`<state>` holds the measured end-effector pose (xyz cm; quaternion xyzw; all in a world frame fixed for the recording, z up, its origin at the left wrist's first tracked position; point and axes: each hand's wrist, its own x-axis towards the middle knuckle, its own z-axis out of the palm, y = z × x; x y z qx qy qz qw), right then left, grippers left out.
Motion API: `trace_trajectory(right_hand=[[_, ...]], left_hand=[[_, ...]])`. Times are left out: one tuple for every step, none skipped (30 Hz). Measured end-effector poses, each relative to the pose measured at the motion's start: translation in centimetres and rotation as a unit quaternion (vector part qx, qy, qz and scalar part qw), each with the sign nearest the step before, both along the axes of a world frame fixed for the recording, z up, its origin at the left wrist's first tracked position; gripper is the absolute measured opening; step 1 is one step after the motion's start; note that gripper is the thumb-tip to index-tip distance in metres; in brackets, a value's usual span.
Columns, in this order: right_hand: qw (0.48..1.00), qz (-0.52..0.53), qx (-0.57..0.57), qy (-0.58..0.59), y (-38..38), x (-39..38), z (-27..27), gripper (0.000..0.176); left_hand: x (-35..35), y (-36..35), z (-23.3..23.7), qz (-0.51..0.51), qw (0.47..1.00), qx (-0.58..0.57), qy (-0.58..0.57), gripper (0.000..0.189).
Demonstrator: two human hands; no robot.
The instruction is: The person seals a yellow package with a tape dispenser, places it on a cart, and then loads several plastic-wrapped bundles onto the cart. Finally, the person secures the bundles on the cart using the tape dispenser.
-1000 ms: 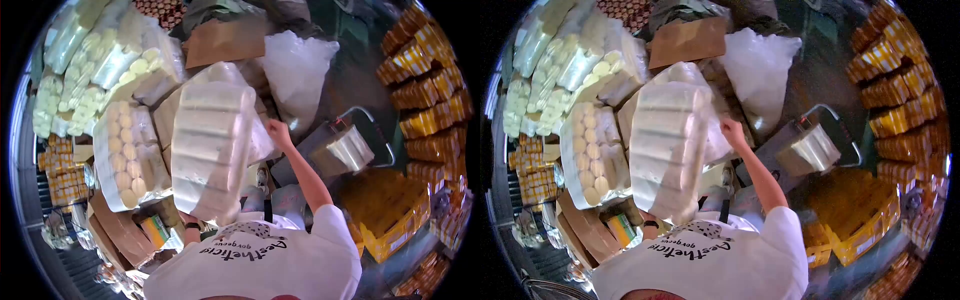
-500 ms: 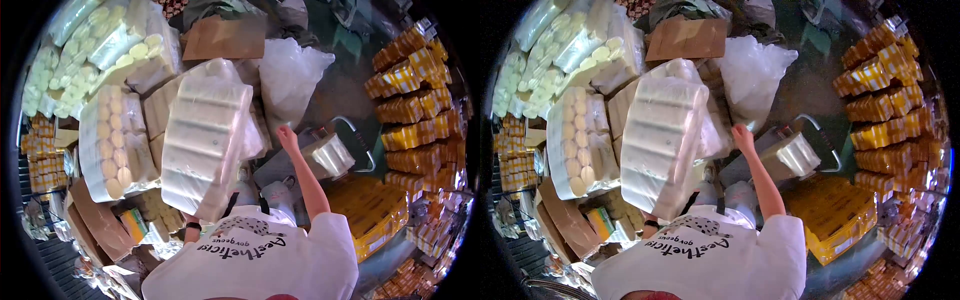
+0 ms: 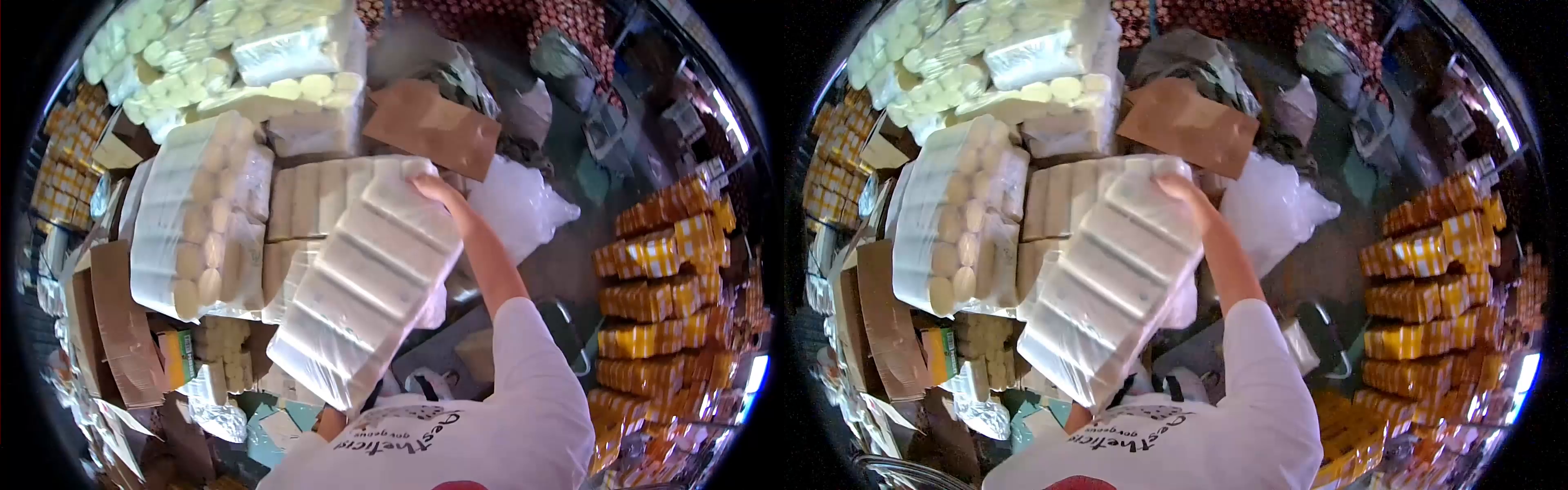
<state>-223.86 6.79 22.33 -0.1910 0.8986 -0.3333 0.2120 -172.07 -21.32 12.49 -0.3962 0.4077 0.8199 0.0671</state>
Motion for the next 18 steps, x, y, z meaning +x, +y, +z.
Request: trace_trajectory(right_hand=[[0.997,-0.041,0.05,-0.03,-0.4,-1.0,-2.8,0.071],[0.992,-0.061,0.09,-0.064,-0.9,-2.2,-4.2,0.07],[0.983,-0.078,0.131,-0.097,-1.5,-3.3,-5.5,0.07],[0.979,-0.077,0.154,-0.112,-1.9,-3.3,-5.3,0.07],[0.979,-0.077,0.152,-0.113,-1.6,-2.6,-5.2,0.07],[0.978,-0.077,0.158,-0.112,-1.1,-2.3,-4.8,0.07],[0.978,-0.078,0.159,-0.108,-0.7,-2.2,-4.5,0.07],[0.979,-0.082,0.157,-0.102,-0.4,-1.8,-4.5,0.07],[0.979,-0.083,0.158,-0.099,-0.4,-1.7,-4.3,0.07],[0.979,-0.089,0.156,-0.094,-0.3,-1.5,-4.2,0.07],[0.979,-0.094,0.155,-0.091,-0.4,-1.3,-4.0,0.07],[0.98,-0.102,0.15,-0.089,-0.4,-0.9,-3.9,0.07],[0.98,-0.108,0.146,-0.085,-0.3,-0.7,-3.7,0.07],[0.98,-0.115,0.14,-0.082,-0.2,-0.5,-3.6,0.07],[0.981,-0.122,0.132,-0.078,0.0,-0.1,-3.5,0.07],[0.982,-0.129,0.122,-0.072,0.1,0.2,-3.3,0.07],[0.982,-0.138,0.109,-0.065,0.4,0.4,-3.1,0.07],[0.983,-0.149,0.094,-0.056,0.7,0.7,-3.0,0.07]], left_hand=[[0.2,-0.1,0.0,0.002,1.0,0.0,-0.004,0.077],[0.5,-0.1,-0.2,0.005,1.0,0.0,-0.012,0.077],[0.6,-0.2,-0.2,0.007,1.0,-0.001,-0.016,0.077],[0.4,-0.1,-0.3,0.004,1.0,-0.002,-0.017,0.077],[0.5,0.0,-0.2,0.006,1.0,-0.003,-0.022,0.077],[0.3,0.0,-0.3,0.005,1.0,-0.007,-0.023,0.077],[-0.1,0.1,-0.2,0.004,1.0,-0.007,-0.022,0.077],[-0.3,0.0,-0.4,0.002,1.0,-0.007,-0.022,0.077],[-0.4,-0.1,-0.5,0.0,1.0,-0.007,-0.022,0.077],[-0.6,-0.3,-0.7,-0.003,1.0,-0.009,-0.021,0.077],[-0.9,-0.4,-0.5,-0.004,1.0,-0.01,-0.022,0.077],[-1.2,-0.5,-0.6,-0.008,1.0,-0.012,-0.022,0.077],[-1.3,-0.6,-0.6,-0.01,1.0,-0.015,-0.023,0.077],[-1.6,-0.7,-0.7,-0.013,0.999,-0.018,-0.023,0.077],[-1.8,-0.7,-0.7,-0.016,0.999,-0.023,-0.024,0.077],[-2.3,-0.6,-0.8,-0.022,0.999,-0.027,-0.024,0.078],[-2.8,-0.5,-0.9,-0.027,0.999,-0.032,-0.022,0.078],[-3.4,-0.5,-0.9,-0.032,0.999,-0.039,-0.02,0.078]])
